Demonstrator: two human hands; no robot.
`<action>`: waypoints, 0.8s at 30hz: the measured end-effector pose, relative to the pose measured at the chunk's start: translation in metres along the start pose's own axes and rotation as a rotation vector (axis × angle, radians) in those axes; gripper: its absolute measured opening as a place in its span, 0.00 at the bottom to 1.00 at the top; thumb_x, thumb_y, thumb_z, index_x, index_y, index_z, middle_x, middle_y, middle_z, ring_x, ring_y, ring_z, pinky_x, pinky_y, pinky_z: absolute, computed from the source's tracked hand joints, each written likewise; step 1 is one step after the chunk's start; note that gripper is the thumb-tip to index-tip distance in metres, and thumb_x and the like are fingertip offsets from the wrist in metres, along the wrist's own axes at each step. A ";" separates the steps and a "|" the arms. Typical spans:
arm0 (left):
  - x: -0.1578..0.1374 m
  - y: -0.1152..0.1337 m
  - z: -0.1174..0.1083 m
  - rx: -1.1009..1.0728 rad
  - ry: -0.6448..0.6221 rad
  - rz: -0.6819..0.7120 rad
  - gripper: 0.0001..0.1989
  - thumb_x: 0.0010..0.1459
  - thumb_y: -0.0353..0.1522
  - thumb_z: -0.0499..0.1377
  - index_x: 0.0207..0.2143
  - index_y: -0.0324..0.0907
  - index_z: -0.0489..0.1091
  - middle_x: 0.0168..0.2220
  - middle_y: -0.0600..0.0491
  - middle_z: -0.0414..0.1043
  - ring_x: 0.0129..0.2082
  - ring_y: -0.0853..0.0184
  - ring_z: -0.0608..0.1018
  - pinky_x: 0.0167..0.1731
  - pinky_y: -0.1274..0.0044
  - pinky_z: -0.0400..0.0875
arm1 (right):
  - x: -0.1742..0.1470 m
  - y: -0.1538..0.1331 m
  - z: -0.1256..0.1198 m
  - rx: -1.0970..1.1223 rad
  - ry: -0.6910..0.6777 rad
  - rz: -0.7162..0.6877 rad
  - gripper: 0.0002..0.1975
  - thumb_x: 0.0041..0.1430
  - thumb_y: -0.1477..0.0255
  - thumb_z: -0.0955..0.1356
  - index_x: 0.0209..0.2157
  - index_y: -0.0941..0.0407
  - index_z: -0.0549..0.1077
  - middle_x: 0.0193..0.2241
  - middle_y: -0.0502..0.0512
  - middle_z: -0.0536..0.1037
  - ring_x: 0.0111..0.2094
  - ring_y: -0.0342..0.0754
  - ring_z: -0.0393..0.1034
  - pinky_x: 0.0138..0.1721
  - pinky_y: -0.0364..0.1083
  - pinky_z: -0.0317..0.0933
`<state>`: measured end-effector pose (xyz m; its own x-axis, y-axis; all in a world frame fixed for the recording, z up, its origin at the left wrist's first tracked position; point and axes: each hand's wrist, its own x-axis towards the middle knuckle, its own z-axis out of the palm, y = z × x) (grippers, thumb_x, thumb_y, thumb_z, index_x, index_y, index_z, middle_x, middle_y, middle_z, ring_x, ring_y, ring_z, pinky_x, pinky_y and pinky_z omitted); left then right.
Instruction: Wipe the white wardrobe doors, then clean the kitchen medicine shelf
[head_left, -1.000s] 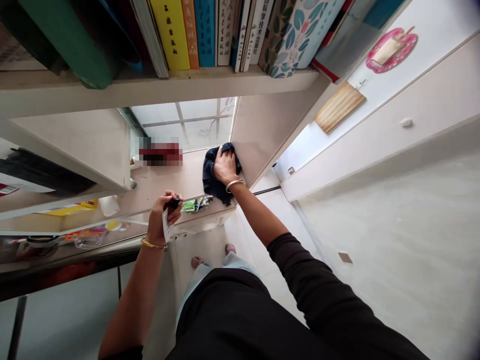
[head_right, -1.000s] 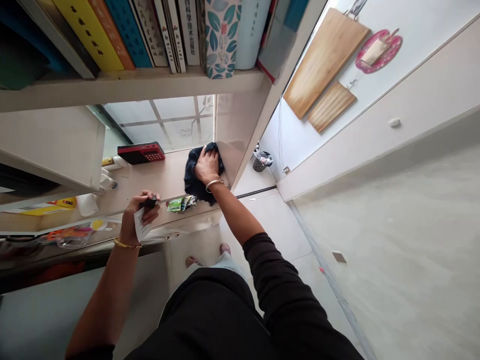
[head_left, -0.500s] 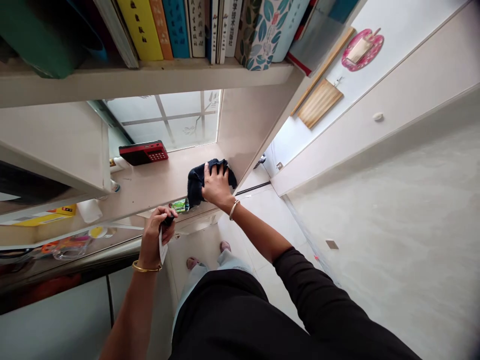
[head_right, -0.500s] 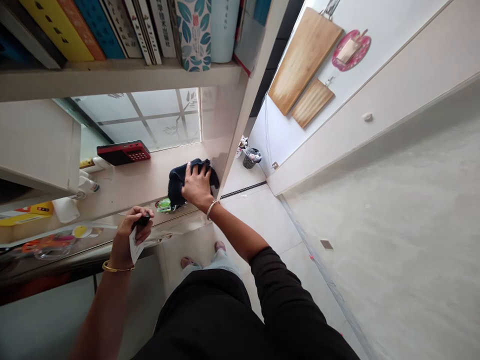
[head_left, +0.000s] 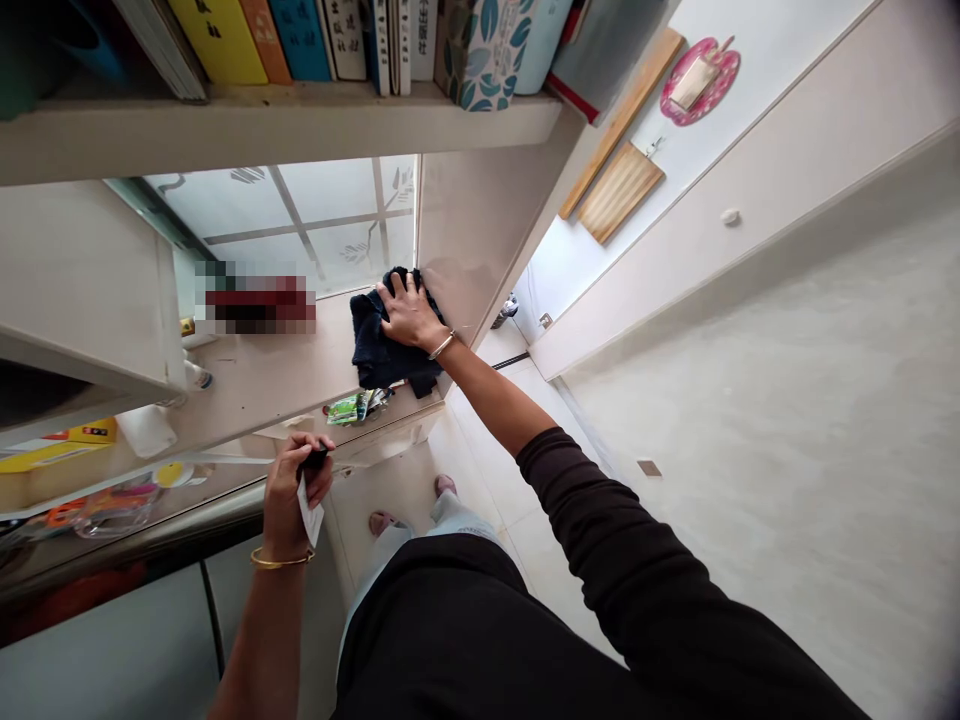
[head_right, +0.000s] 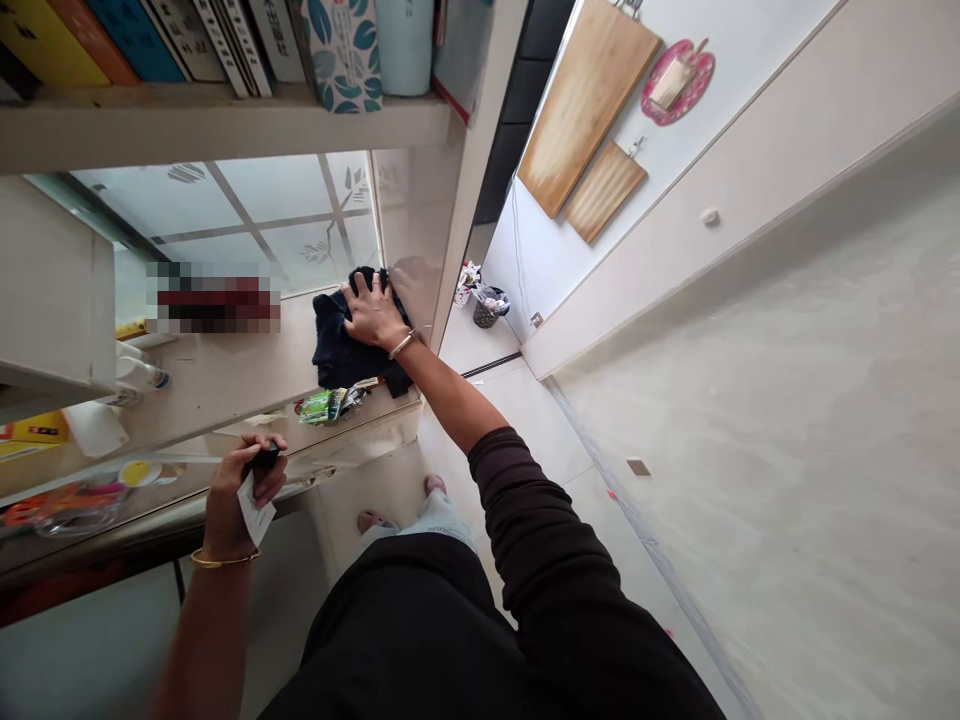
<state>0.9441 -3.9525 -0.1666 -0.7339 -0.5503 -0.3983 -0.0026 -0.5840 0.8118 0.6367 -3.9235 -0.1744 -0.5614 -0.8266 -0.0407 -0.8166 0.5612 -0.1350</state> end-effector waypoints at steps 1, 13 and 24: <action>-0.001 -0.001 0.000 -0.002 -0.006 -0.005 0.06 0.57 0.33 0.60 0.31 0.41 0.66 0.34 0.57 0.71 0.13 0.83 0.56 0.09 0.89 0.49 | -0.007 0.000 0.001 -0.003 0.007 0.004 0.35 0.67 0.64 0.62 0.71 0.64 0.56 0.72 0.73 0.53 0.72 0.77 0.45 0.69 0.72 0.43; -0.001 -0.007 0.021 0.070 -0.052 -0.031 0.07 0.57 0.34 0.60 0.29 0.42 0.65 0.34 0.57 0.69 0.14 0.82 0.55 0.10 0.87 0.47 | -0.053 -0.006 -0.002 0.083 0.051 -0.053 0.26 0.62 0.71 0.66 0.61 0.59 0.65 0.65 0.72 0.59 0.67 0.66 0.52 0.66 0.77 0.46; -0.011 -0.006 0.002 0.068 0.031 -0.002 0.06 0.56 0.34 0.60 0.29 0.43 0.66 0.34 0.57 0.70 0.15 0.82 0.55 0.10 0.86 0.47 | 0.012 0.002 -0.007 0.079 0.091 -0.006 0.23 0.64 0.71 0.65 0.60 0.61 0.68 0.63 0.70 0.64 0.67 0.63 0.55 0.69 0.69 0.47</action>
<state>0.9506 -3.9419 -0.1664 -0.7122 -0.5683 -0.4122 -0.0509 -0.5438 0.8377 0.6271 -3.9321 -0.1685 -0.5693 -0.8206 0.0496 -0.8088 0.5483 -0.2124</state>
